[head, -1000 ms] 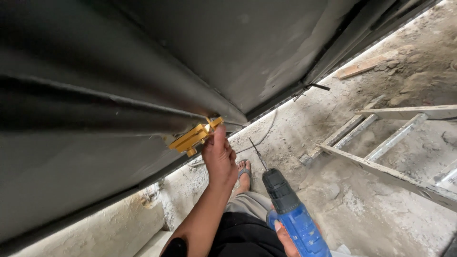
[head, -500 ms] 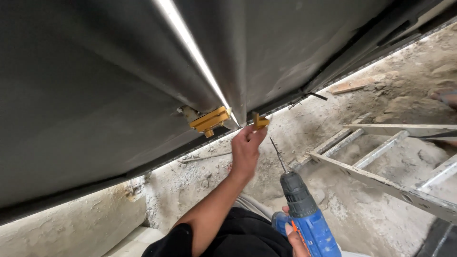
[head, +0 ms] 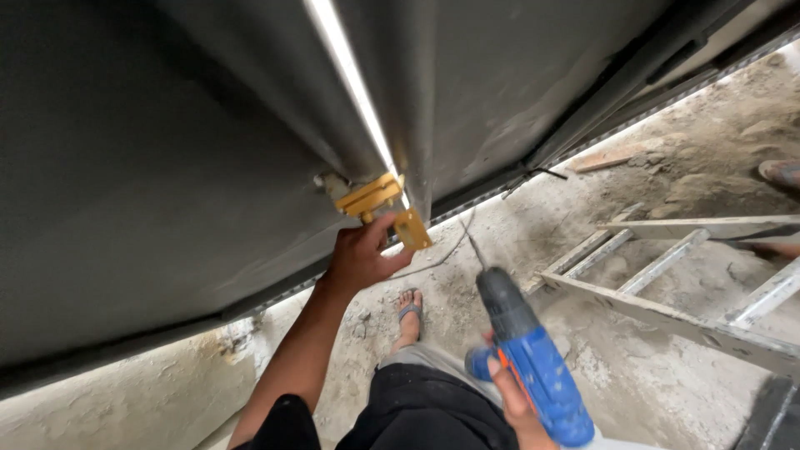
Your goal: Using a power drill to create holes and install a latch mechanism on a metal gate.
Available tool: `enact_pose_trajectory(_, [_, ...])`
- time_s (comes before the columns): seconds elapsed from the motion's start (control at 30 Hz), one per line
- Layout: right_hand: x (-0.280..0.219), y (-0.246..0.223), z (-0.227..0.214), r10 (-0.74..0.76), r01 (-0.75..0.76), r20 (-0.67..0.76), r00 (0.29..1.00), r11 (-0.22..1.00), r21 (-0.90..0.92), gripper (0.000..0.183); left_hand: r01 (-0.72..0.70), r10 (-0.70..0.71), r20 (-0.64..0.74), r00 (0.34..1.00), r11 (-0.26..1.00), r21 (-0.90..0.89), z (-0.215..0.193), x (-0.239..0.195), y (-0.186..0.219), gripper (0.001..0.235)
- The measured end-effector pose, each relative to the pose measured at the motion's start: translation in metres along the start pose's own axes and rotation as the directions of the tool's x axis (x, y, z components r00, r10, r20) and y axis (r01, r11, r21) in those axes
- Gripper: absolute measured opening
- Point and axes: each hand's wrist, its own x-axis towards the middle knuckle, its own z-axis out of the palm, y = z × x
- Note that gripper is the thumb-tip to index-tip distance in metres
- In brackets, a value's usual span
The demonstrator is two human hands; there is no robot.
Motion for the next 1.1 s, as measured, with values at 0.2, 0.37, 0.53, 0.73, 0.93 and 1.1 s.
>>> enact_pose_trajectory(0.2, [0.036, 0.026, 0.037, -0.108, 0.091, 0.1, 0.989, 0.982, 0.168, 0.04, -0.012, 0.007, -0.117, 0.993, 0.999, -0.042, 0.015, 0.002, -0.01, 0.057])
enact_pose_trajectory(0.37, [0.028, 0.038, 0.047, -0.07, 0.049, 0.092, 0.993, 0.976, 0.213, 0.042, 0.21, -0.22, -0.182, 0.958, 0.975, -0.075, 0.011, 0.004, 0.021, 0.049])
enact_pose_trajectory(0.53, [0.018, 0.045, 0.047, -0.078, 0.059, 0.049, 0.996, 0.946, 0.32, 0.048, 0.494, -0.502, 0.08, 0.861, 0.792, -0.359, -0.004, -0.019, 0.059, 0.046])
enact_pose_trajectory(0.73, [-0.002, 0.052, 0.03, -0.025, 0.017, 0.023, 0.999, 0.945, 0.327, 0.047, 0.671, -0.77, 0.108, 0.629, 0.468, -0.575, -0.022, -0.044, 0.058, 0.047])
enact_pose_trajectory(0.93, [-0.026, 0.036, 0.013, 0.007, -0.002, -0.019, 1.0, 0.968, 0.249, 0.049, 0.349, -0.503, 0.216, 0.837, 0.187, -0.918, -0.022, -0.053, 0.021, 0.059])
enact_pose_trajectory(1.1, [-0.038, 0.061, 0.008, -0.015, 0.043, -0.08, 0.997, 0.931, 0.364, 0.052, 0.217, -0.273, 0.305, 0.912, -0.311, -0.925, -0.018, -0.044, 0.032, 0.041])
